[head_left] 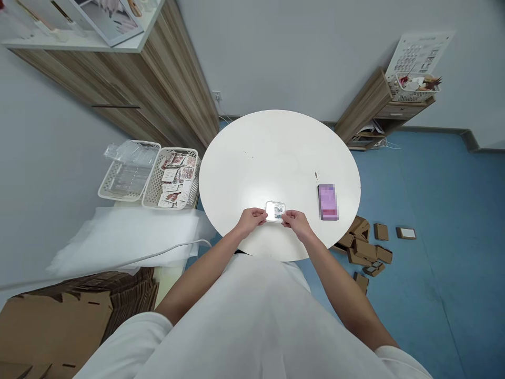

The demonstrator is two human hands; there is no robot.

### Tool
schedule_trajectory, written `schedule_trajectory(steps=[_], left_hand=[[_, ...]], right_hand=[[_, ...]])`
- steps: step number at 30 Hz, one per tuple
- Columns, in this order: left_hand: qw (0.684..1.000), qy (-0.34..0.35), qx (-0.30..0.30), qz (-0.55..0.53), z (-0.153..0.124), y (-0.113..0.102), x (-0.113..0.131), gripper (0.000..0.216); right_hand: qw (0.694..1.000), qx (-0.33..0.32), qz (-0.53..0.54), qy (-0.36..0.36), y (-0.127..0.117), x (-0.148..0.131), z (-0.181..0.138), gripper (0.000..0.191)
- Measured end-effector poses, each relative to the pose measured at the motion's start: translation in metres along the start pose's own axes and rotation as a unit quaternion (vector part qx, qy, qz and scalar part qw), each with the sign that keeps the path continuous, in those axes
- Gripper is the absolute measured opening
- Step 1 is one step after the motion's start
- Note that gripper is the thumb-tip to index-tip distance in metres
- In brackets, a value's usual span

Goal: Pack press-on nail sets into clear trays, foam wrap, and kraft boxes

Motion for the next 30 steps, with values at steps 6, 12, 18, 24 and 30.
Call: schedule_trajectory(steps=[6,12,18,24,30], left_hand=[[0.998,0.044,0.033,0.035,0.004,-0.003,-0.002,0.034],[0.980,0.098,0.081,0.153,-0.001,-0.009,0.003,0.038],[0.970,0.083,0.140,0.179,-0.003,-0.035,0.001,0.046],[0.954,0.079,0.200,0.206,0.004,-0.078,0.001,0.043],[0.946,0.070,0.234,0.214,0.020,-0.126,0.003,0.043]], right_hand=[[0.995,0.043,-0.067,-0.059,0.002,-0.007,0.001,0.034],[0.978,0.076,-0.162,-0.105,0.017,-0.010,0.000,0.034],[0.979,0.054,-0.161,-0.112,0.049,-0.003,0.012,0.043],[0.979,0.003,-0.179,-0.099,0.094,-0.006,0.038,0.045],[0.976,-0.051,-0.196,-0.085,0.143,-0.012,0.067,0.040]])
Point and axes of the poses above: each hand's wrist, its own z-axis towards the middle knuckle, its own y-axis out of the palm, x = y × z, the point moved 8 cm from there along z, towards the middle knuckle, and after that the axes turned 6 degrees about -y, right-handed, at the moved point
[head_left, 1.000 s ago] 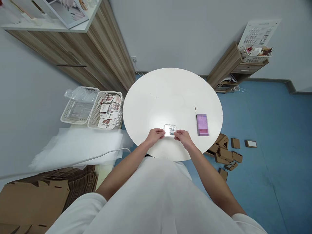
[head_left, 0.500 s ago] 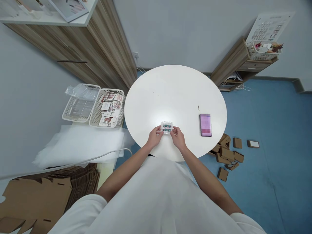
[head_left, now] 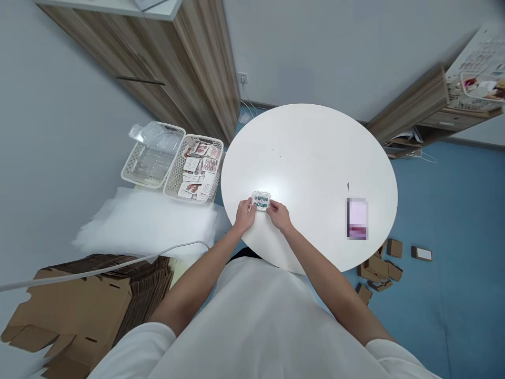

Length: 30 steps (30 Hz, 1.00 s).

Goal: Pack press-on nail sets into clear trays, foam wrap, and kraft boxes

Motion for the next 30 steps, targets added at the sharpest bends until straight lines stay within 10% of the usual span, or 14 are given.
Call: schedule_trajectory(steps=[12,30], left_hand=[[1.000,0.008,-0.018,0.002,0.058,-0.034,-0.007,0.040],[0.999,-0.001,-0.048,-0.004,0.064,-0.045,-0.009,0.042]], right_hand=[[0.999,0.000,0.006,-0.050,0.039,-0.022,0.043,0.030],[0.998,0.049,0.023,0.025,0.049,-0.007,0.048,0.052]])
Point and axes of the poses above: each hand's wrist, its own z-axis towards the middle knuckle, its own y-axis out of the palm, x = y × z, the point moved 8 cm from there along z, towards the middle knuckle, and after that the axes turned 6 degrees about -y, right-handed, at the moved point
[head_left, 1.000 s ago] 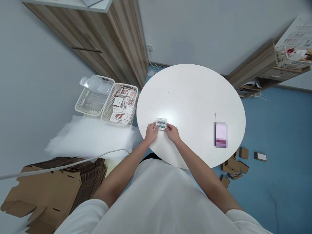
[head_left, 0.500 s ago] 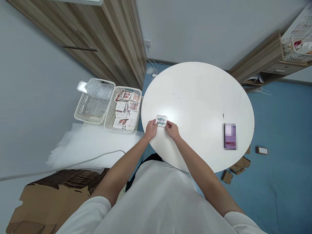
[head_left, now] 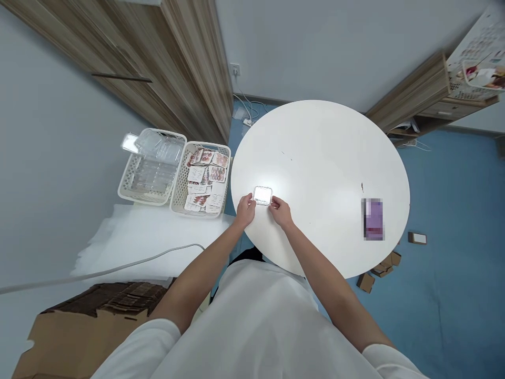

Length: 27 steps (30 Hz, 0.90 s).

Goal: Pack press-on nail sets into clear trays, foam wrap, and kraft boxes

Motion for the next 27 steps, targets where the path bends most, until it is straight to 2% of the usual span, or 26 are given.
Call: schedule_trajectory(steps=[8,15,18,21,24,27], left_hand=[[0.998,-0.011,0.043,-0.040,-0.008,-0.007,-0.011,0.041],[0.989,-0.003,0.116,-0.088,-0.039,-0.018,-0.033,0.042],[0.985,0.001,0.151,-0.080,-0.058,-0.024,-0.043,0.047],[0.980,0.001,0.192,-0.049,-0.081,-0.032,-0.053,0.049],[0.968,-0.018,0.250,0.006,-0.109,-0.043,-0.066,0.041],[0.950,-0.077,0.299,0.040,-0.140,-0.056,-0.087,0.037]], right_hand=[[0.999,0.031,0.008,0.010,-0.015,0.007,-0.015,0.051],[1.000,0.022,0.006,-0.011,-0.031,0.011,-0.046,0.044],[0.999,-0.020,-0.011,-0.031,-0.031,0.010,-0.060,0.037],[0.994,-0.090,-0.031,-0.060,-0.020,0.007,-0.071,0.029],[0.979,-0.171,-0.049,-0.100,0.002,-0.001,-0.075,0.029],[0.954,-0.249,-0.079,-0.148,0.035,-0.013,-0.078,0.032]])
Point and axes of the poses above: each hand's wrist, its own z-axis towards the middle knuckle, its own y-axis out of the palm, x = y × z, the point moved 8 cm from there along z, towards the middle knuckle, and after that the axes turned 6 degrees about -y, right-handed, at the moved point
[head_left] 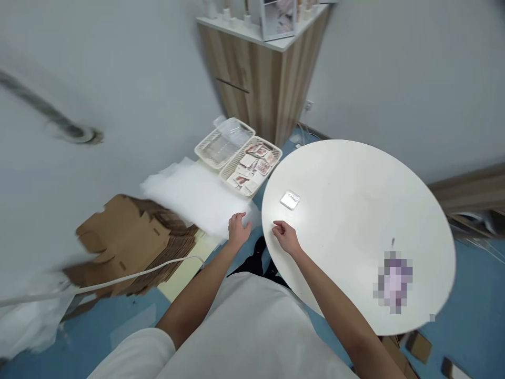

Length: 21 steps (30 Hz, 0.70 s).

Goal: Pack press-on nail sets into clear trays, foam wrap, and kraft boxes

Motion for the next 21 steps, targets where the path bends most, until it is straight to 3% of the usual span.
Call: schedule_trajectory(steps=[5,10,13,21], left_hand=[[0.990,-0.132,0.040,0.037,-0.018,-0.041,-0.054,0.044],[0.983,-0.178,0.051,-0.019,-0.018,-0.065,-0.088,0.052],[0.980,-0.187,0.045,-0.048,-0.010,-0.071,-0.102,0.058],[0.947,-0.272,0.020,-0.168,0.005,-0.068,-0.146,0.060]], right_hand=[[0.987,-0.124,-0.060,-0.078,0.060,-0.032,0.025,0.033],[0.965,-0.153,-0.158,-0.146,0.111,-0.057,0.052,0.037],[0.952,-0.168,-0.196,-0.162,0.143,-0.063,0.071,0.039],[0.943,-0.151,-0.270,-0.121,0.207,-0.059,0.122,0.058]])
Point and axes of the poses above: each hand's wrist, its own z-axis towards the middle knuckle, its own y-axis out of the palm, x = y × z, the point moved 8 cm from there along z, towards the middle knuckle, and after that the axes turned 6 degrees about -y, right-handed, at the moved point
